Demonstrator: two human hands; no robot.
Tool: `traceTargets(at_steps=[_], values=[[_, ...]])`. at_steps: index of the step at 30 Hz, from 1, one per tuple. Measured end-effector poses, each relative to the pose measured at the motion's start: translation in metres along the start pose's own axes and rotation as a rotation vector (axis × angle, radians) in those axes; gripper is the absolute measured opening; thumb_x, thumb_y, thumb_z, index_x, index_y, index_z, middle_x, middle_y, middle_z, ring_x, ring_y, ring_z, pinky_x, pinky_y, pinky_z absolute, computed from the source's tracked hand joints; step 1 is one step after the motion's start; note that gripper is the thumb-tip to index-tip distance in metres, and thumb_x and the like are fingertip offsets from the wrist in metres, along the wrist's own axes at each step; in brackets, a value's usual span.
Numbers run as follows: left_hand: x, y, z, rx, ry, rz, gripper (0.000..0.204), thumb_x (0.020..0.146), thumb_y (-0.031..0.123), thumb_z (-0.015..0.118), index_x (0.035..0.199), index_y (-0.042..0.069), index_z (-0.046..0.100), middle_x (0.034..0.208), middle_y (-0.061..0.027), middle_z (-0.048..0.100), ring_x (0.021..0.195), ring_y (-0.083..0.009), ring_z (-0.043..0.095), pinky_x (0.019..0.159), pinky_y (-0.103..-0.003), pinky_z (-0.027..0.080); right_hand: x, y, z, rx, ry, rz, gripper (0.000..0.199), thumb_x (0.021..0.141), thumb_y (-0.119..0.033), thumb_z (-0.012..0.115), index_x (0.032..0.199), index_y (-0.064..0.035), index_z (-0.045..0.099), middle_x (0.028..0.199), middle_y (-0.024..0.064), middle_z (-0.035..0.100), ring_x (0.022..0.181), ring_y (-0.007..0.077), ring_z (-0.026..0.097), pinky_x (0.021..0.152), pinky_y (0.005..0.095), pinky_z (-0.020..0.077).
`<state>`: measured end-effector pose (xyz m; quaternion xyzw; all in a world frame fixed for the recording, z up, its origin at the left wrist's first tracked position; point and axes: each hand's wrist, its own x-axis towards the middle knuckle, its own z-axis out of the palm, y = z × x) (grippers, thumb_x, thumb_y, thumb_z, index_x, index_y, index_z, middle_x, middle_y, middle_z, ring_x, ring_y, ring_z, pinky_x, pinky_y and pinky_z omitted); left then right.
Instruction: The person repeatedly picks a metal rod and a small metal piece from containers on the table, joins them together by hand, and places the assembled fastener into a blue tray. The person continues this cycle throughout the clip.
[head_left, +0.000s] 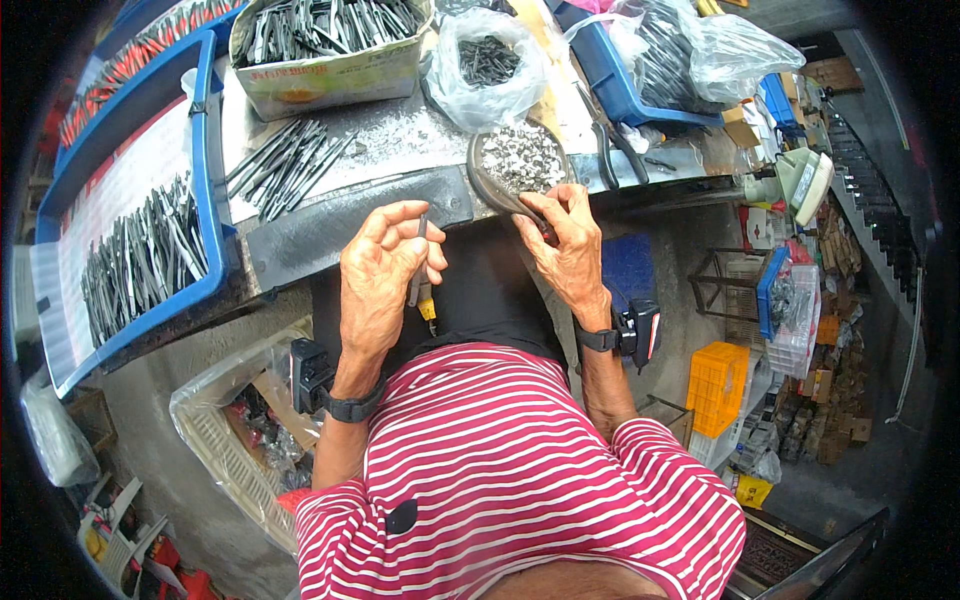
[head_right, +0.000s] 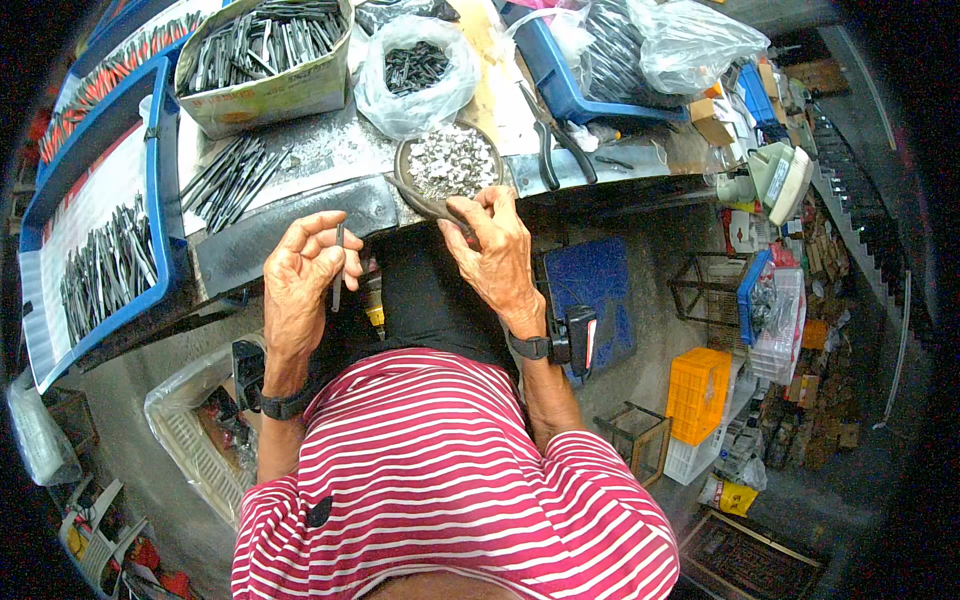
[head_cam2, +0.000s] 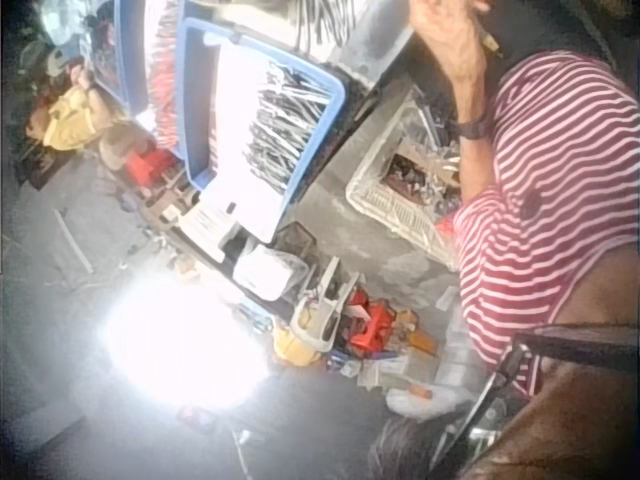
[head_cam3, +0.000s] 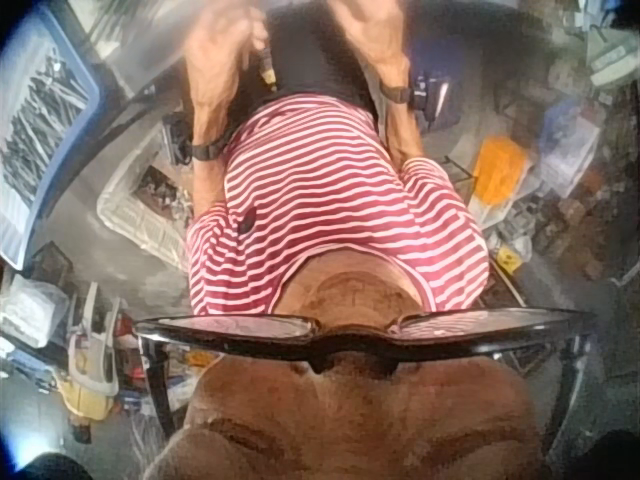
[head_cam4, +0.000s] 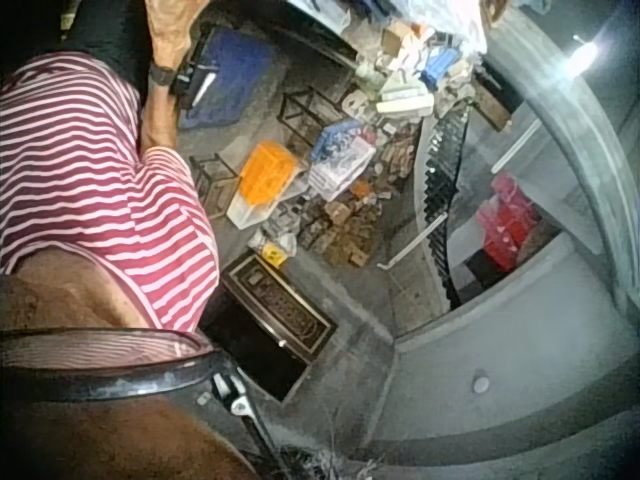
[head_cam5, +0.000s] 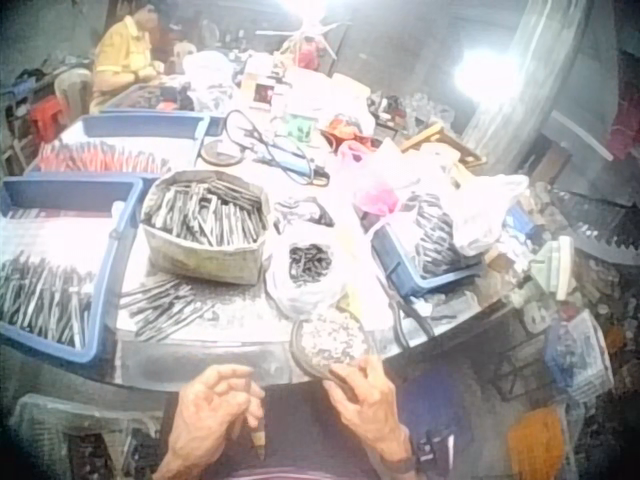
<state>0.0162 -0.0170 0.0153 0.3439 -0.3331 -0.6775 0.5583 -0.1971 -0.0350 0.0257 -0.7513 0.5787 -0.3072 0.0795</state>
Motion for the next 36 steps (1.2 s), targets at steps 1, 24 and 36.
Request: traceTargets(at_steps=[1, 24, 36], values=[[0.000, -0.001, 0.000, -0.007, 0.001, -0.003, 0.031, 0.086, 0.003, 0.055, 0.115, -0.006, 0.047, 0.091, -0.0128, 0.059, 0.072, -0.0129, 0.058, 0.063, -0.023, 0.049, 0.000, 0.000, 0.000, -0.009, -0.007, -0.006, 0.026, 0.072, -0.008, 0.070, 0.097, -0.0055, 0.064, 0.089, 0.0129, 0.051, 0.076, 0.0248, 0.057, 0.063, 0.0312, 0.0478], [-0.001, -0.007, 0.008, -0.033, -0.015, -0.144, 0.029, 0.082, -0.001, 0.061, 0.107, -0.009, 0.051, 0.085, -0.0133, 0.059, 0.066, -0.0155, 0.060, 0.057, -0.024, 0.052, 0.021, -0.001, -0.006, 0.143, -0.223, 0.036, 0.011, 0.072, -0.001, 0.063, 0.078, 0.0004, 0.054, 0.074, 0.0121, 0.050, 0.068, 0.0278, 0.054, 0.059, 0.0367, 0.0424], [0.002, -0.017, 0.014, -0.020, -0.087, -0.188, 0.029, 0.081, 0.002, 0.062, 0.107, -0.007, 0.053, 0.085, -0.0122, 0.061, 0.065, -0.0140, 0.060, 0.056, -0.022, 0.051, 0.035, 0.008, -0.012, 0.109, -0.375, -0.033, 0.014, 0.076, -0.008, 0.060, 0.080, 0.0001, 0.049, 0.073, 0.0148, 0.049, 0.070, 0.0338, 0.052, 0.063, 0.0410, 0.0396]])
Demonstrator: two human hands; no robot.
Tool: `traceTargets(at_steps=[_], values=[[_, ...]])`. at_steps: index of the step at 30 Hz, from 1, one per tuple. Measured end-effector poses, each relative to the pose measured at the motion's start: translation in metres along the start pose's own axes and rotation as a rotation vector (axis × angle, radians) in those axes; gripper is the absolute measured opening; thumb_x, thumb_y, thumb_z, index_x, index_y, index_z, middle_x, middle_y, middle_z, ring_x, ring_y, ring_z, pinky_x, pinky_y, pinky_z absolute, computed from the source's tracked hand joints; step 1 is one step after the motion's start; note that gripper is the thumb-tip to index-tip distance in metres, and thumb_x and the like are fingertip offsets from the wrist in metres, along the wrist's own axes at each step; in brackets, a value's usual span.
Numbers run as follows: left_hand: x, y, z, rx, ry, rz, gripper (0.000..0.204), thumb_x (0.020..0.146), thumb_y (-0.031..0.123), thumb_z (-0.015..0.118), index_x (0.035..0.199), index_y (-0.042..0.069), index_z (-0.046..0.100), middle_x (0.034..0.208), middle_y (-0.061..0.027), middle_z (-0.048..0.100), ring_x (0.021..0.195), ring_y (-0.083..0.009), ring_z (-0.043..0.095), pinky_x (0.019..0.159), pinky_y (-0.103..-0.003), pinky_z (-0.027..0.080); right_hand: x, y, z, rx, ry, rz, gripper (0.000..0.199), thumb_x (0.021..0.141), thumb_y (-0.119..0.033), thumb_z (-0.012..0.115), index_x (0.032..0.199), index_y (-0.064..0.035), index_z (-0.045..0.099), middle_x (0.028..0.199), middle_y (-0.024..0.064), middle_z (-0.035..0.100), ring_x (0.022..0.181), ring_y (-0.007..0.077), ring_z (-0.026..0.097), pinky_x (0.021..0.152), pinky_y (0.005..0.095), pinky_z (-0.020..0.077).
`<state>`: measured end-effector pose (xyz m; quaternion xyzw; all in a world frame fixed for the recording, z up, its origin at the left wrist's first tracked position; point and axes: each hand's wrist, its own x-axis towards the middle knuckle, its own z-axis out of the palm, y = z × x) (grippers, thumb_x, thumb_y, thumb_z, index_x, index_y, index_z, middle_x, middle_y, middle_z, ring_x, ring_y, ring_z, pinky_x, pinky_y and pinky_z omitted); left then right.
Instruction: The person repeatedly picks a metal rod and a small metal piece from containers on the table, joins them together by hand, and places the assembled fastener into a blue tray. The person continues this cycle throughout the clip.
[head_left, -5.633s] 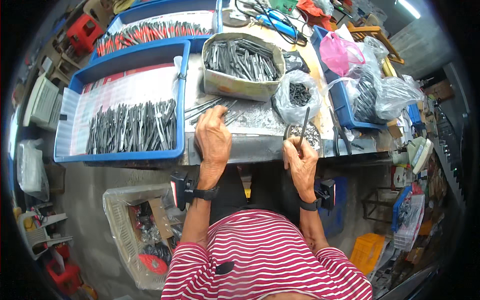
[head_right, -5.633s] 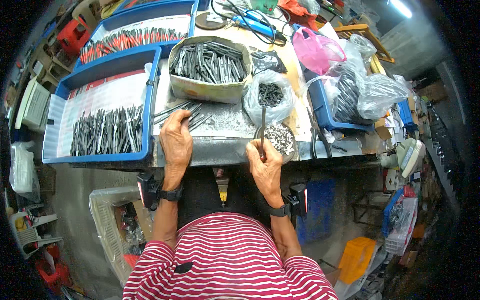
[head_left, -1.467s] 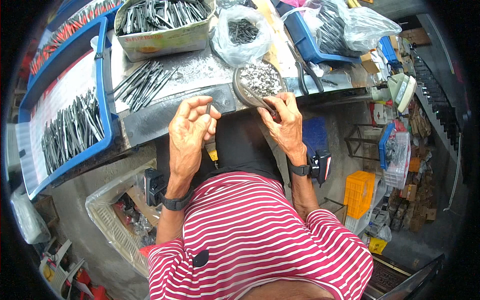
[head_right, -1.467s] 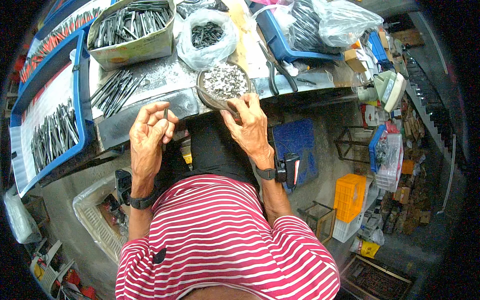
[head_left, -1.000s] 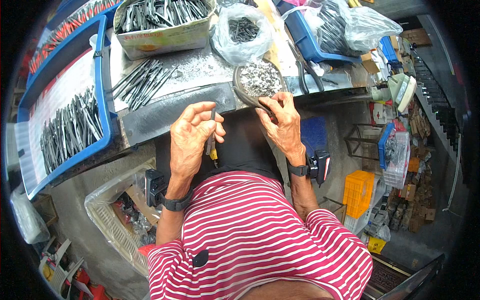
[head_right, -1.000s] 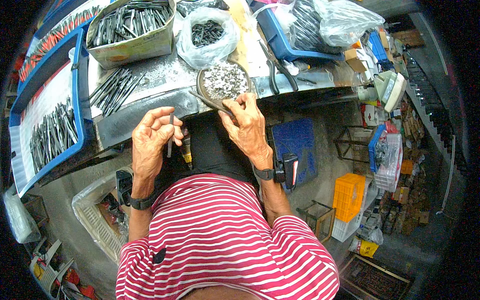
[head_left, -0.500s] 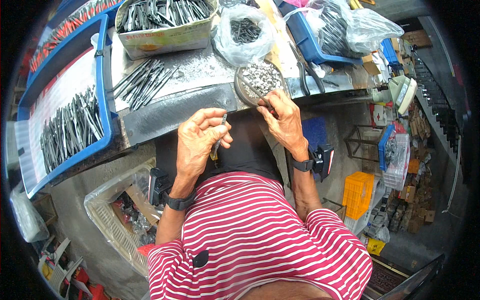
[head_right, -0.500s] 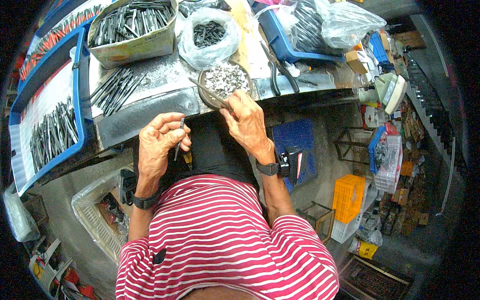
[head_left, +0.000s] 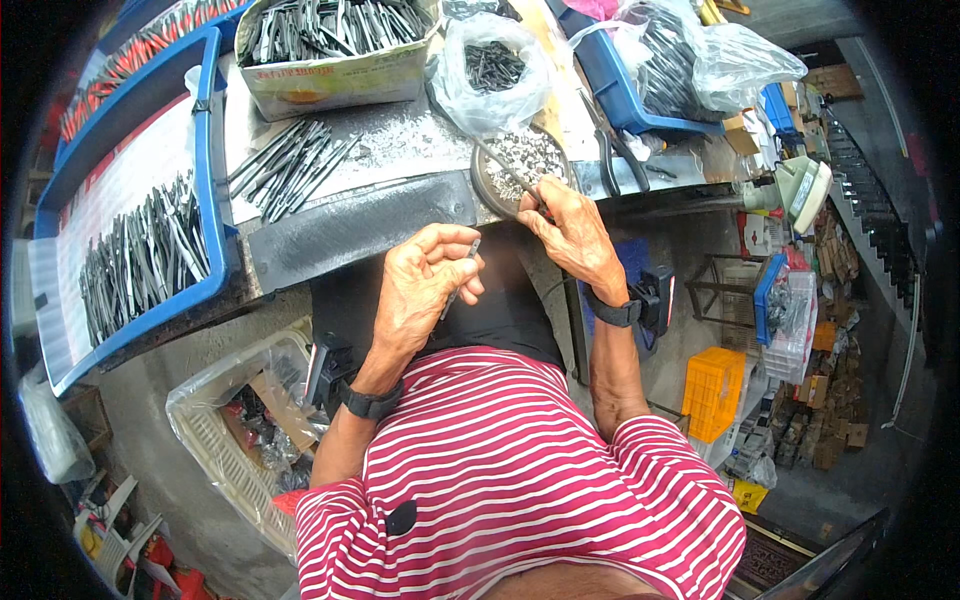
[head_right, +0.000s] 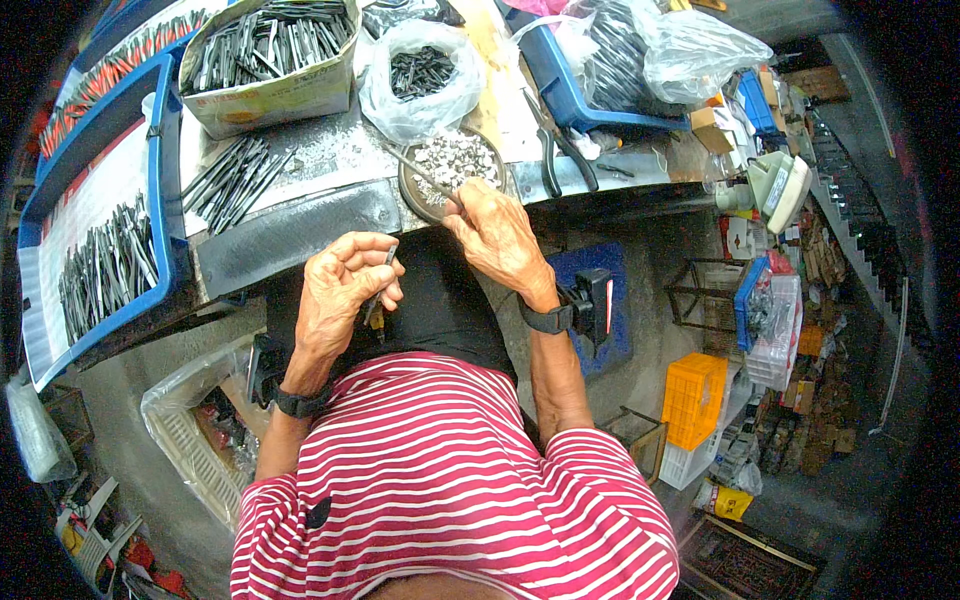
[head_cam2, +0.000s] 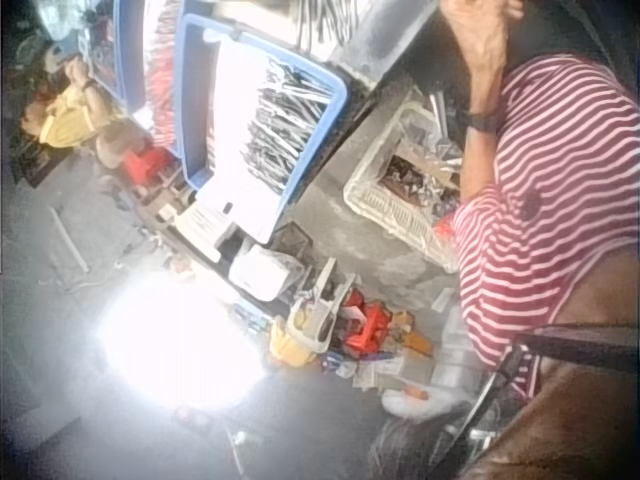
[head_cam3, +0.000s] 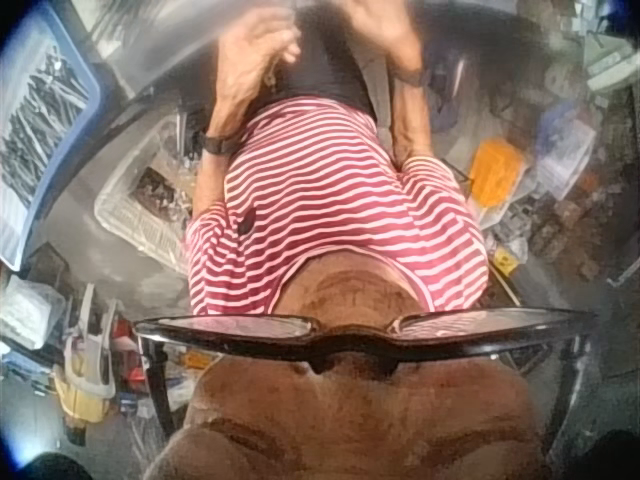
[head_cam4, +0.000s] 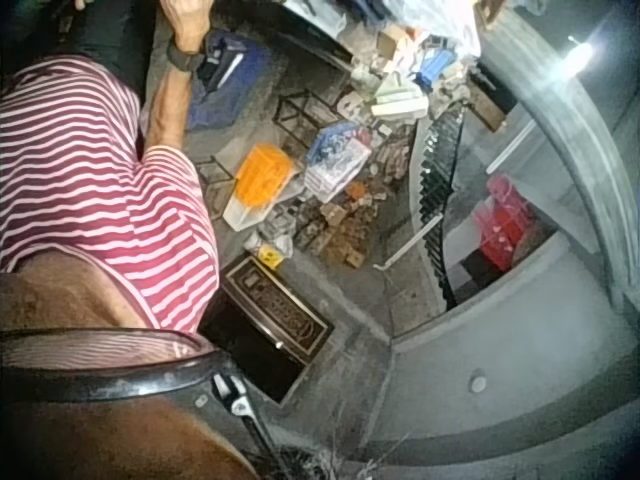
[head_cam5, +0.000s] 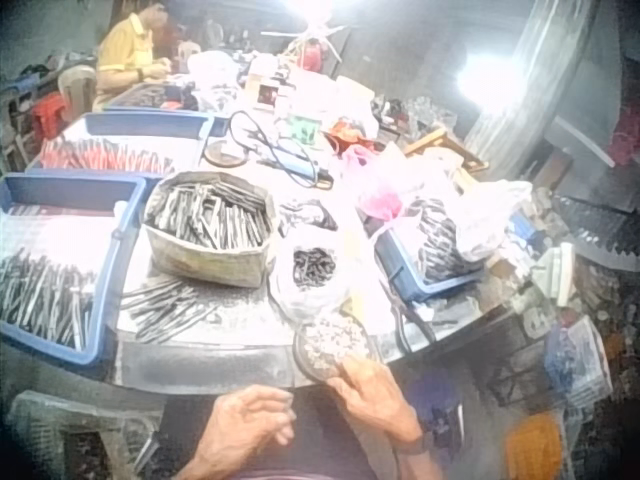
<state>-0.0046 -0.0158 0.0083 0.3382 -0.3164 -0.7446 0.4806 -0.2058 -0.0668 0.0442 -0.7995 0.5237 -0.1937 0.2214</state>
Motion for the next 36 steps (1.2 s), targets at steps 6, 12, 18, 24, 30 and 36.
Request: traceTargets(at_steps=[6, 12, 18, 24, 30, 36], values=[[0.008, -0.001, 0.005, -0.084, 0.000, 0.010, 0.029, 0.082, 0.002, 0.061, 0.108, -0.006, 0.052, 0.085, -0.0122, 0.061, 0.064, -0.0146, 0.060, 0.055, -0.023, 0.051, -0.001, -0.004, 0.001, 0.111, 0.057, 0.084, 0.010, 0.080, -0.006, 0.056, 0.082, 0.0014, 0.051, 0.070, 0.0138, 0.052, 0.063, 0.0269, 0.053, 0.059, 0.0356, 0.0416], [0.020, 0.002, 0.010, -0.151, 0.001, 0.015, 0.029, 0.082, 0.002, 0.061, 0.108, -0.006, 0.051, 0.084, -0.0136, 0.061, 0.062, -0.0154, 0.060, 0.052, -0.024, 0.051, 0.001, -0.008, 0.001, 0.378, 0.201, 0.257, 0.012, 0.080, -0.008, 0.060, 0.086, 0.0015, 0.055, 0.071, 0.0044, 0.057, 0.062, 0.0107, 0.053, 0.055, 0.0272, 0.0417], [0.023, 0.005, 0.014, -0.152, 0.046, 0.054, 0.026, 0.081, 0.001, 0.061, 0.103, -0.010, 0.052, 0.076, -0.0123, 0.060, 0.059, -0.0144, 0.059, 0.048, -0.022, 0.049, 0.003, -0.009, 0.000, 0.704, 0.249, 0.311, 0.013, 0.083, -0.007, 0.062, 0.089, 0.0038, 0.060, 0.070, 0.0033, 0.058, 0.054, 0.0065, 0.050, 0.046, 0.0192, 0.0414], [0.023, 0.004, 0.015, -0.056, 0.087, 0.053, 0.022, 0.082, 0.003, 0.061, 0.100, -0.006, 0.054, 0.072, -0.0065, 0.059, 0.055, -0.0081, 0.054, 0.044, -0.017, 0.042, 0.006, -0.016, 0.007, 0.889, 0.360, 0.305, 0.012, 0.082, -0.009, 0.063, 0.084, 0.0022, 0.061, 0.062, 0.0018, 0.056, 0.051, 0.0054, 0.050, 0.046, 0.0175, 0.0388], [0.024, 0.005, 0.018, -0.042, 0.098, 0.057, 0.020, 0.083, 0.005, 0.061, 0.100, -0.003, 0.054, 0.075, -0.0054, 0.060, 0.054, -0.0036, 0.047, 0.043, -0.014, 0.035, 0.005, -0.019, 0.007, 0.714, 0.324, 0.268, 0.010, 0.081, -0.006, 0.063, 0.085, 0.0022, 0.060, 0.068, 0.0034, 0.058, 0.054, 0.0072, 0.051, 0.048, 0.0192, 0.0403], [0.028, 0.004, 0.019, 0.000, 0.113, 0.055, 0.021, 0.085, 0.009, 0.060, 0.102, 0.000, 0.053, 0.075, -0.0035, 0.060, 0.056, -0.0026, 0.046, 0.047, -0.013, 0.035, 0.005, -0.021, 0.014, 0.827, 0.373, 0.288, 0.009, 0.078, -0.005, 0.064, 0.084, 0.0018, 0.061, 0.061, 0.0017, 0.056, 0.049, 0.0064, 0.050, 0.046, 0.0192, 0.0390]])
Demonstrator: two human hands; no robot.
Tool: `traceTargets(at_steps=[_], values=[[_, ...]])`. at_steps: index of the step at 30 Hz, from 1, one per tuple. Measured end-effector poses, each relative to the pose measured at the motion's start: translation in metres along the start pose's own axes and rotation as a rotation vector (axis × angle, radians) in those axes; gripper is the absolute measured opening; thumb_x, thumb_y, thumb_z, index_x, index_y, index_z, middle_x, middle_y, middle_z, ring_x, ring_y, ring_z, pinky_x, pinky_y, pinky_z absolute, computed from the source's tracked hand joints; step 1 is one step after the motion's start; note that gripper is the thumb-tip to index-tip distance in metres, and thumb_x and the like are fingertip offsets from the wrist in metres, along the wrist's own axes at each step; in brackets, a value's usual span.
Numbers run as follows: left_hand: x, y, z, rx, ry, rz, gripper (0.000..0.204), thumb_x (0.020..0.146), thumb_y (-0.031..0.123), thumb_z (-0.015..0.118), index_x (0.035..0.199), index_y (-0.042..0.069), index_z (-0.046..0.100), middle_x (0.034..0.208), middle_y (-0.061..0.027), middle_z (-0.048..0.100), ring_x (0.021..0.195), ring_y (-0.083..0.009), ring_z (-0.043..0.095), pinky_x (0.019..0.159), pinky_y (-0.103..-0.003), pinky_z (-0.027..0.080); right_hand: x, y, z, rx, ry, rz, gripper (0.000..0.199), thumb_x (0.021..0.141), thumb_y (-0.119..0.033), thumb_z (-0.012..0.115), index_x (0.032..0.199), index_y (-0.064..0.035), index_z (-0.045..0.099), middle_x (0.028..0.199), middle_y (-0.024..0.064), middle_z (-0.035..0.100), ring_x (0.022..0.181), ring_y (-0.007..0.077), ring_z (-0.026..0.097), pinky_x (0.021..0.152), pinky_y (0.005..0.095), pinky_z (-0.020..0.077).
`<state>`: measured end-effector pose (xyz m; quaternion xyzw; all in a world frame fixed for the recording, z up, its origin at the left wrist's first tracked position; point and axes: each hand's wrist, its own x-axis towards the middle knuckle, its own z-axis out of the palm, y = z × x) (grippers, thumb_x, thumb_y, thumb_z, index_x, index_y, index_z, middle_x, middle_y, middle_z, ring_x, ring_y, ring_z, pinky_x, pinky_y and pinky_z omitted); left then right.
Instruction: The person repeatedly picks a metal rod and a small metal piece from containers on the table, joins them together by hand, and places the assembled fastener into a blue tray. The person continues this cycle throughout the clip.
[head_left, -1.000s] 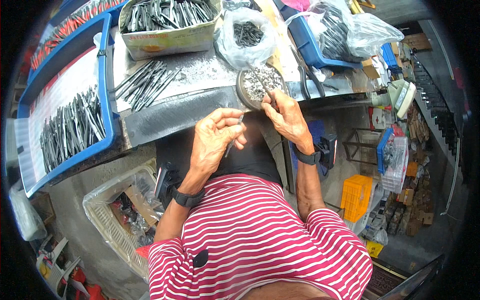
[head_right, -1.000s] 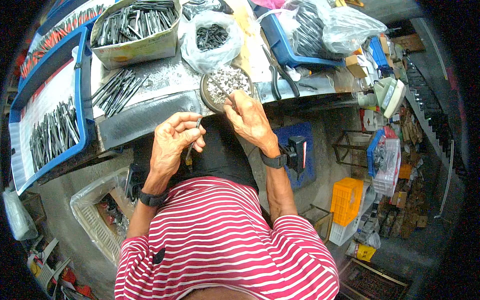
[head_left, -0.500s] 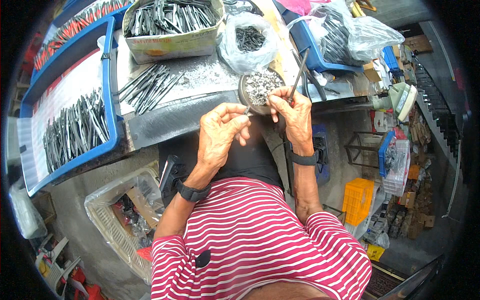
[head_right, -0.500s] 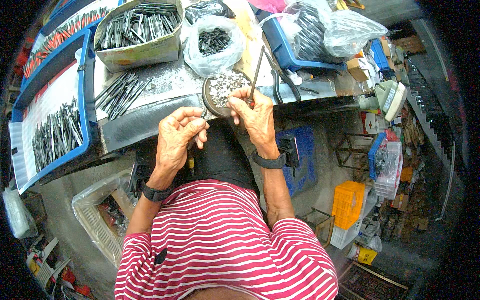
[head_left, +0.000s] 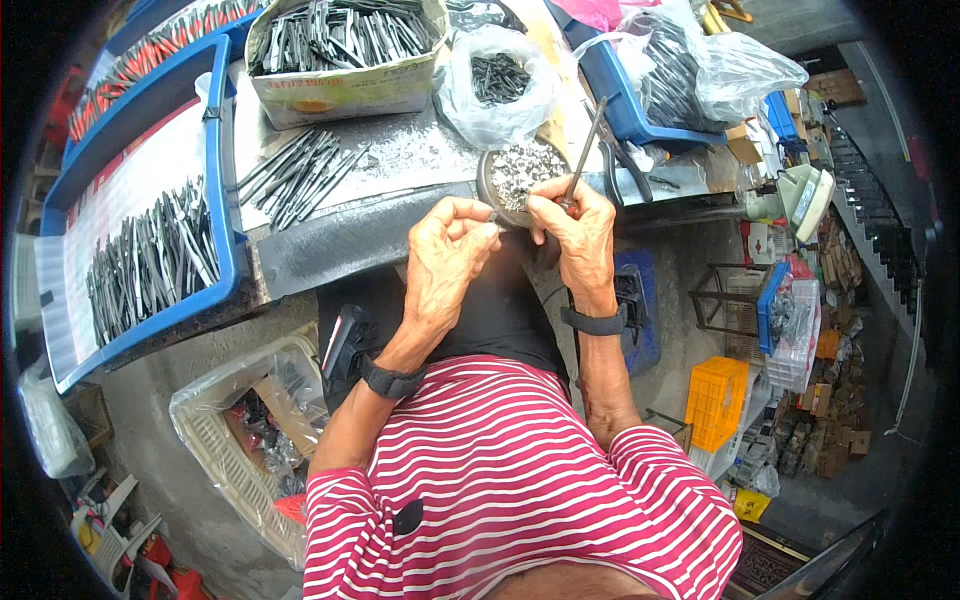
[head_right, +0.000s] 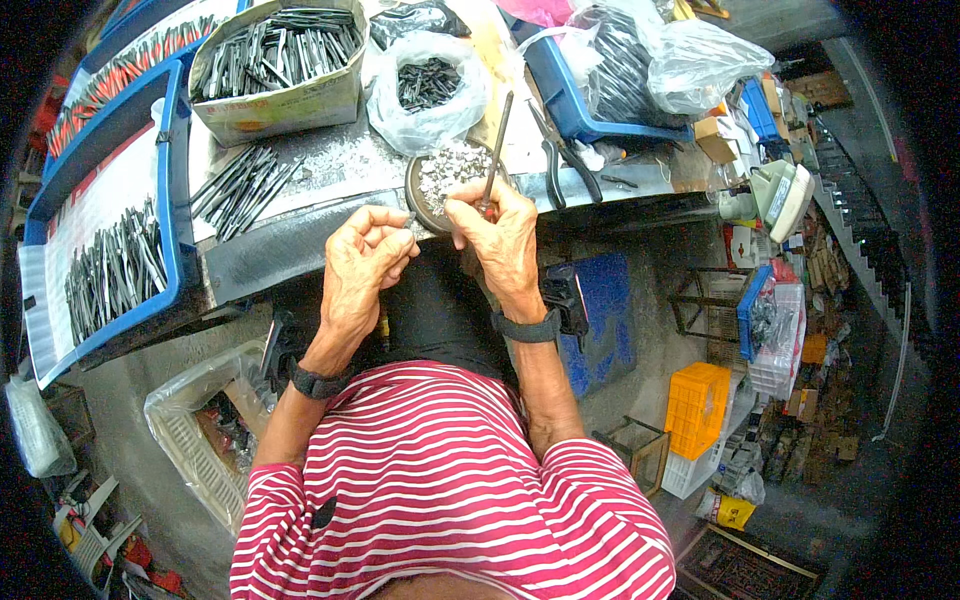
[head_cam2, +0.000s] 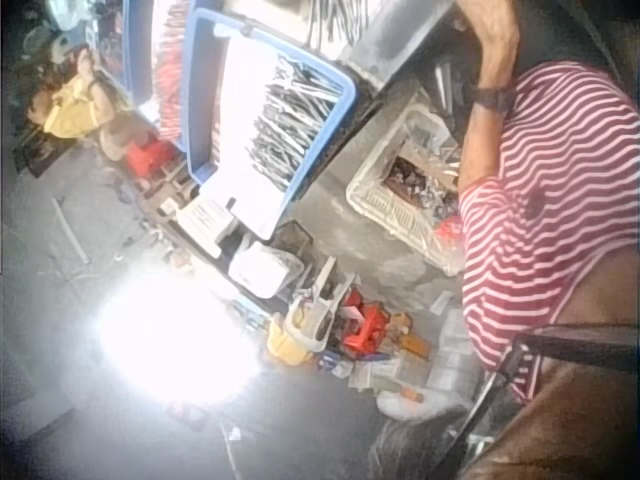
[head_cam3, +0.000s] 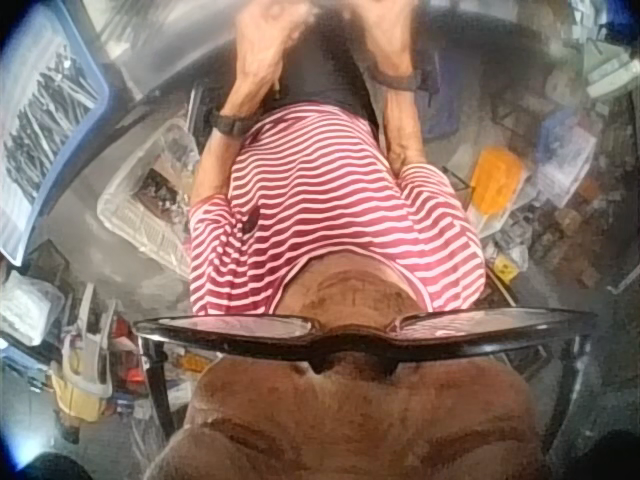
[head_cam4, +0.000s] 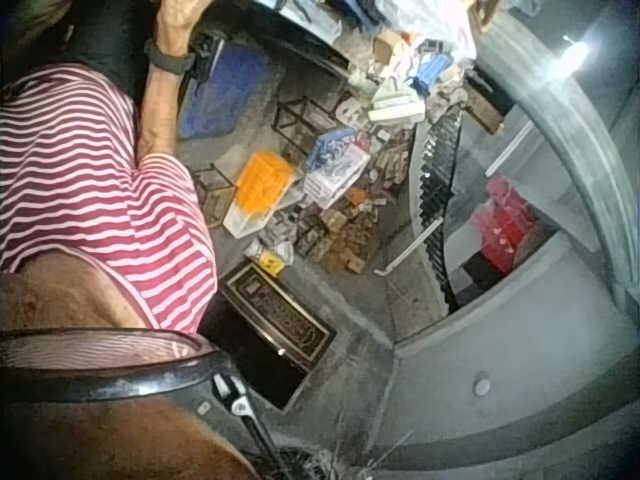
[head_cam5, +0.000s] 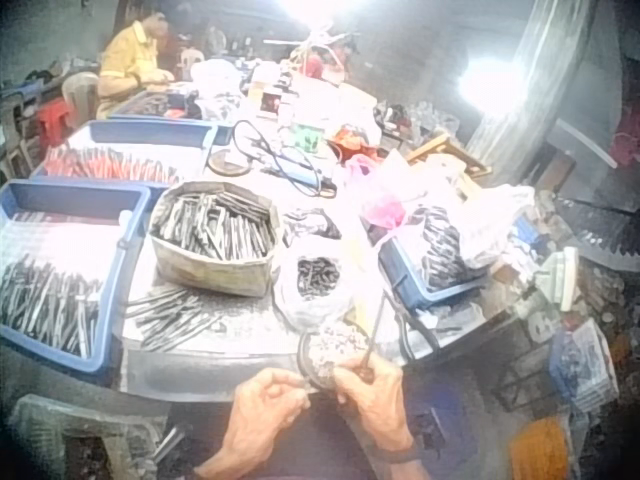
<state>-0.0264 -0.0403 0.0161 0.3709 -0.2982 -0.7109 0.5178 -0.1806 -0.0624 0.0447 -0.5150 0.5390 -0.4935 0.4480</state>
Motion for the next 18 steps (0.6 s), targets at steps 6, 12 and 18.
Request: traceTargets(at_steps=[6, 12, 18], values=[[0.003, -0.005, 0.001, -0.019, 0.005, 0.023, 0.020, 0.086, 0.010, 0.058, 0.103, 0.000, 0.053, 0.077, -0.0029, 0.060, 0.058, -0.0025, 0.046, 0.048, -0.013, 0.035, -0.006, -0.004, 0.007, 0.052, 0.004, -0.006, 0.012, 0.078, -0.002, 0.061, 0.088, 0.0035, 0.060, 0.067, 0.0037, 0.058, 0.052, 0.0072, 0.051, 0.046, 0.0191, 0.0400], [0.002, -0.007, 0.002, -0.039, -0.007, 0.043, 0.018, 0.086, 0.009, 0.057, 0.101, 0.000, 0.054, 0.077, -0.0033, 0.060, 0.058, -0.0029, 0.046, 0.047, -0.014, 0.033, -0.010, -0.006, 0.012, -0.016, -0.061, 0.018, 0.015, 0.079, -0.001, 0.059, 0.093, 0.0043, 0.059, 0.075, 0.0062, 0.060, 0.059, 0.0077, 0.052, 0.051, 0.0204, 0.0431], [0.000, -0.005, 0.003, -0.050, 0.006, 0.030, 0.017, 0.084, 0.004, 0.057, 0.100, -0.001, 0.054, 0.076, -0.0036, 0.059, 0.057, -0.0030, 0.046, 0.048, -0.015, 0.035, -0.012, -0.007, 0.015, -0.060, -0.083, 0.003, 0.015, 0.080, -0.001, 0.058, 0.093, 0.0048, 0.059, 0.075, 0.0063, 0.060, 0.059, 0.0074, 0.052, 0.051, 0.0205, 0.0431]])
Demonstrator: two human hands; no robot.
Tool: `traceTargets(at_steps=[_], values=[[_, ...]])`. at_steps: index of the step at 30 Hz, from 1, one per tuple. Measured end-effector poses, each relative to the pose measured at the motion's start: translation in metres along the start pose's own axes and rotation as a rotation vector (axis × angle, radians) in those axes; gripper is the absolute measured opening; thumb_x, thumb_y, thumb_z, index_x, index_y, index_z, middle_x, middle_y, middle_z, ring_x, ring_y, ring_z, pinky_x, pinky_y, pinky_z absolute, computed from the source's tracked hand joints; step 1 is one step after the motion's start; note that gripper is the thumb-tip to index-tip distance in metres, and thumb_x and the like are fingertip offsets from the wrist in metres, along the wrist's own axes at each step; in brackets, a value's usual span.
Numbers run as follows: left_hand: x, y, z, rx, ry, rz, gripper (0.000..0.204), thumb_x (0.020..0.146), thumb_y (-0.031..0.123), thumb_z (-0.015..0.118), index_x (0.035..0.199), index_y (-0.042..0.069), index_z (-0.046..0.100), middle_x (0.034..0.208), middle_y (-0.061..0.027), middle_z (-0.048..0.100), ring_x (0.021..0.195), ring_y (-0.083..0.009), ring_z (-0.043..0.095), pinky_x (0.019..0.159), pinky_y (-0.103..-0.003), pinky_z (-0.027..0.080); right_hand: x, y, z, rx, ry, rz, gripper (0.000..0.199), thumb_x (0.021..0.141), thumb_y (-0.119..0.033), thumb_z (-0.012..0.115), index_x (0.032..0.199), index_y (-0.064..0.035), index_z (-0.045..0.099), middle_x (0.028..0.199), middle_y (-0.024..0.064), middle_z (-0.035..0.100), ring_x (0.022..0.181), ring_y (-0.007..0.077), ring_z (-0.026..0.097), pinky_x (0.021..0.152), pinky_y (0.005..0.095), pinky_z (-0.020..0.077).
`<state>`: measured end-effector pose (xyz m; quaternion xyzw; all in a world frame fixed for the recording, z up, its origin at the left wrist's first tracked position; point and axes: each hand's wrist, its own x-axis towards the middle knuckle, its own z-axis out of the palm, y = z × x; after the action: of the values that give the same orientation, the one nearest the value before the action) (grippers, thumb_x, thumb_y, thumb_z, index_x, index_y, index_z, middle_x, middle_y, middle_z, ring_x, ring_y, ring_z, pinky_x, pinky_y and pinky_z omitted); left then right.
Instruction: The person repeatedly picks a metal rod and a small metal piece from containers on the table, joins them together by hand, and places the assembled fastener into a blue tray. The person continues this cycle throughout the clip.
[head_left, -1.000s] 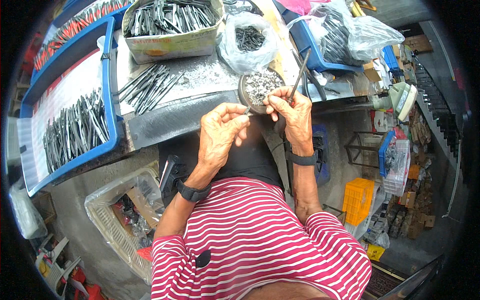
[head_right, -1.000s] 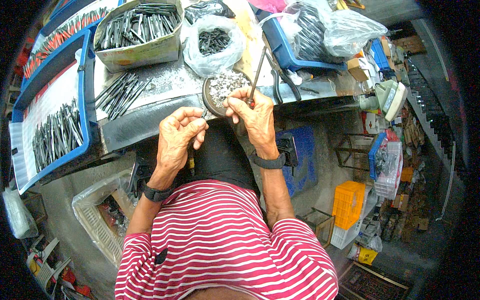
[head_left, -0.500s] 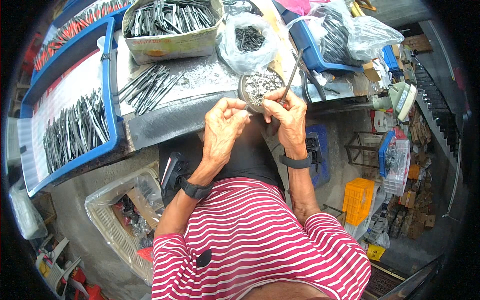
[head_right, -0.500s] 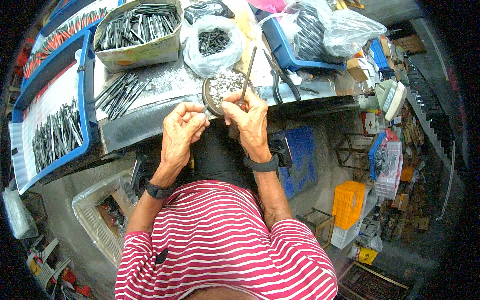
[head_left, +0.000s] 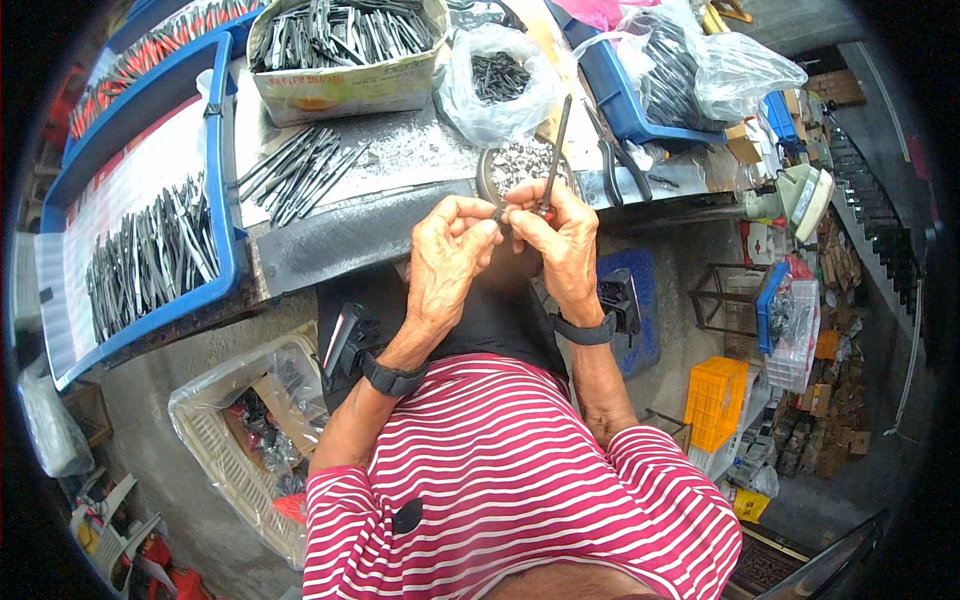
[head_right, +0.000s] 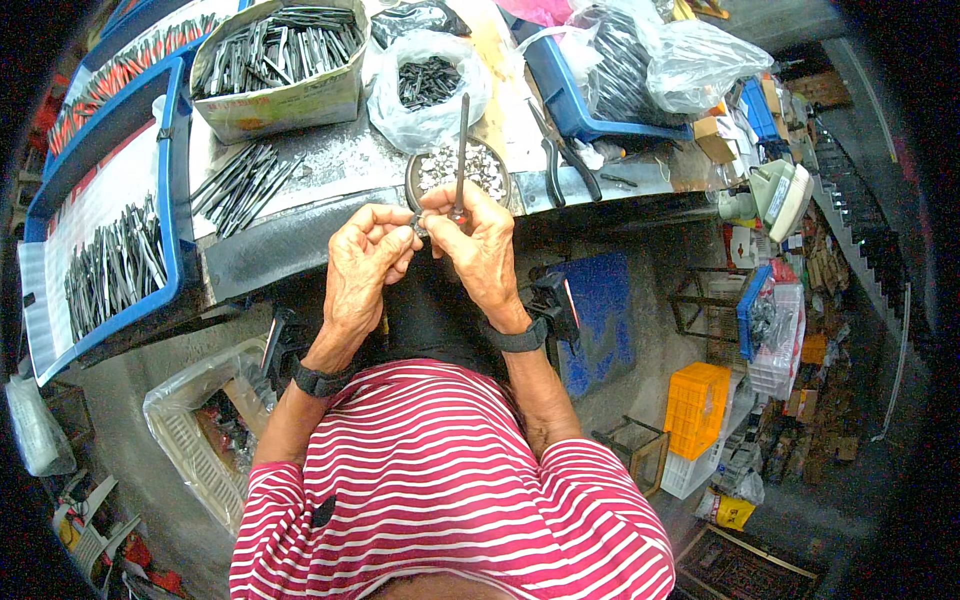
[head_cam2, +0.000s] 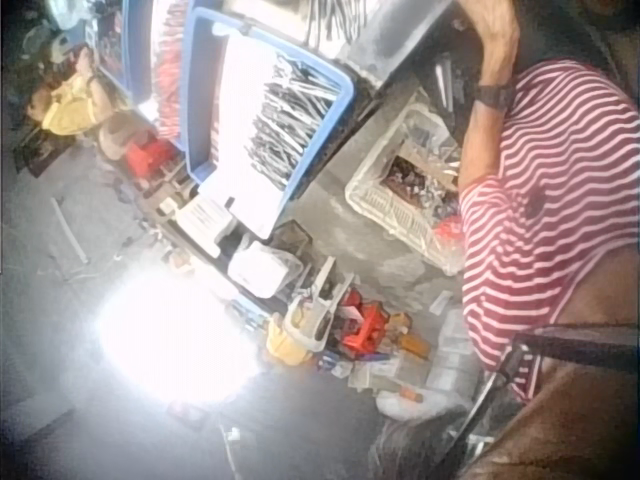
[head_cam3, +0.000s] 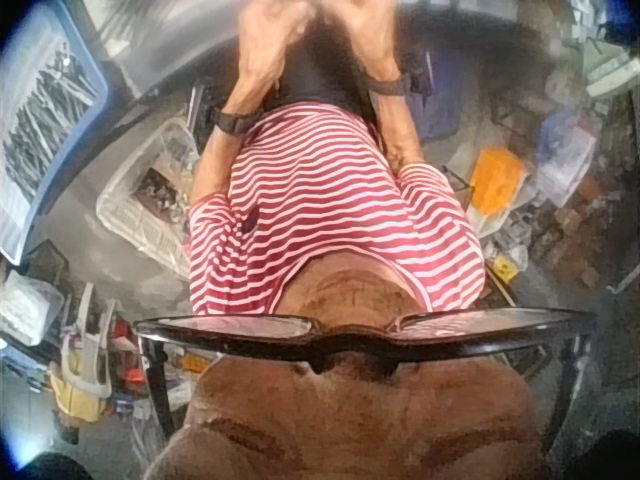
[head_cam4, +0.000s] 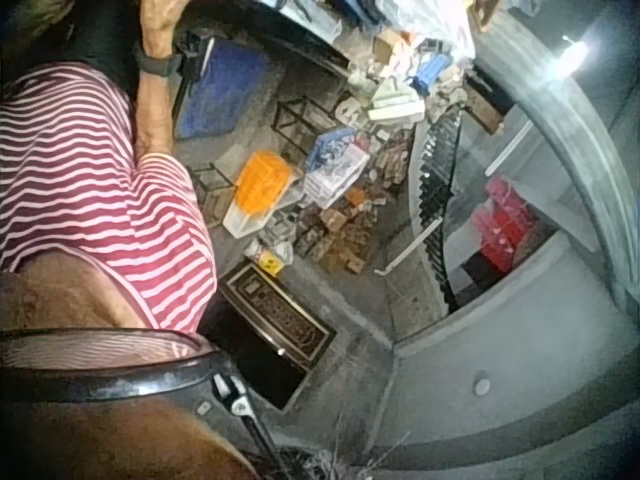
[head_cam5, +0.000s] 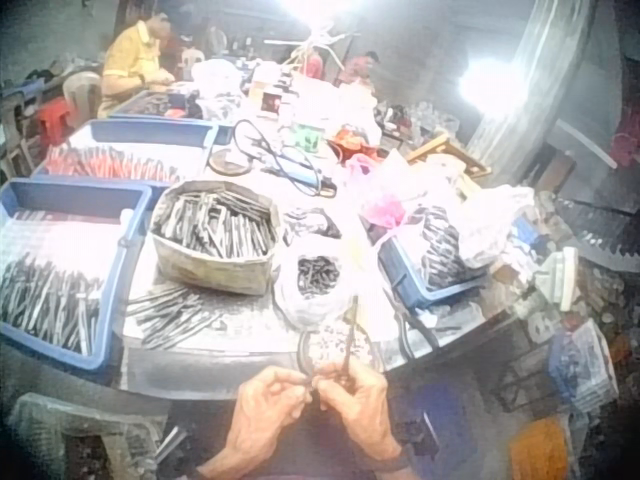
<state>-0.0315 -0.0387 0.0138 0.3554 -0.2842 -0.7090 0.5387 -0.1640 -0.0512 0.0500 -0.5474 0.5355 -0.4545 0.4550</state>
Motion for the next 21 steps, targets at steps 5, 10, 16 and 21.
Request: traceTargets(at_steps=[5, 10, 16, 21], values=[[0.000, 0.001, 0.000, -0.009, 0.003, -0.001, 0.017, 0.082, 0.001, 0.057, 0.099, -0.001, 0.055, 0.076, -0.0030, 0.059, 0.058, -0.0028, 0.046, 0.049, -0.015, 0.036, -0.001, -0.001, 0.002, 0.002, 0.010, 0.001, 0.013, 0.079, 0.000, 0.058, 0.092, 0.0042, 0.058, 0.076, 0.0057, 0.059, 0.059, 0.0075, 0.053, 0.050, 0.0203, 0.0428], [-0.001, 0.000, 0.000, -0.009, 0.021, 0.013, 0.016, 0.081, 0.000, 0.057, 0.097, -0.001, 0.055, 0.076, -0.0022, 0.058, 0.058, -0.0024, 0.046, 0.049, -0.015, 0.036, -0.002, 0.000, 0.005, -0.035, 0.030, -0.051, 0.011, 0.079, 0.002, 0.058, 0.090, 0.0032, 0.057, 0.077, 0.0052, 0.059, 0.058, 0.0075, 0.053, 0.050, 0.0197, 0.0424], [-0.002, -0.001, 0.000, 0.012, 0.053, 0.031, 0.017, 0.080, 0.000, 0.059, 0.097, -0.001, 0.055, 0.076, -0.0007, 0.057, 0.058, -0.0018, 0.046, 0.050, -0.014, 0.036, -0.004, -0.001, 0.008, -0.062, 0.043, -0.045, 0.011, 0.079, 0.001, 0.058, 0.090, 0.0022, 0.057, 0.078, 0.0047, 0.059, 0.057, 0.0077, 0.053, 0.050, 0.0197, 0.0423], [-0.005, 0.000, 0.000, -0.003, 0.065, 0.053, 0.016, 0.080, 0.000, 0.060, 0.096, -0.001, 0.055, 0.078, -0.0002, 0.057, 0.059, -0.0011, 0.046, 0.051, -0.015, 0.037, -0.007, -0.002, 0.014, -0.124, 0.085, -0.093, 0.012, 0.078, 0.001, 0.059, 0.091, 0.0016, 0.057, 0.079, 0.0040, 0.059, 0.061, 0.0068, 0.053, 0.052, 0.0191, 0.0428]])
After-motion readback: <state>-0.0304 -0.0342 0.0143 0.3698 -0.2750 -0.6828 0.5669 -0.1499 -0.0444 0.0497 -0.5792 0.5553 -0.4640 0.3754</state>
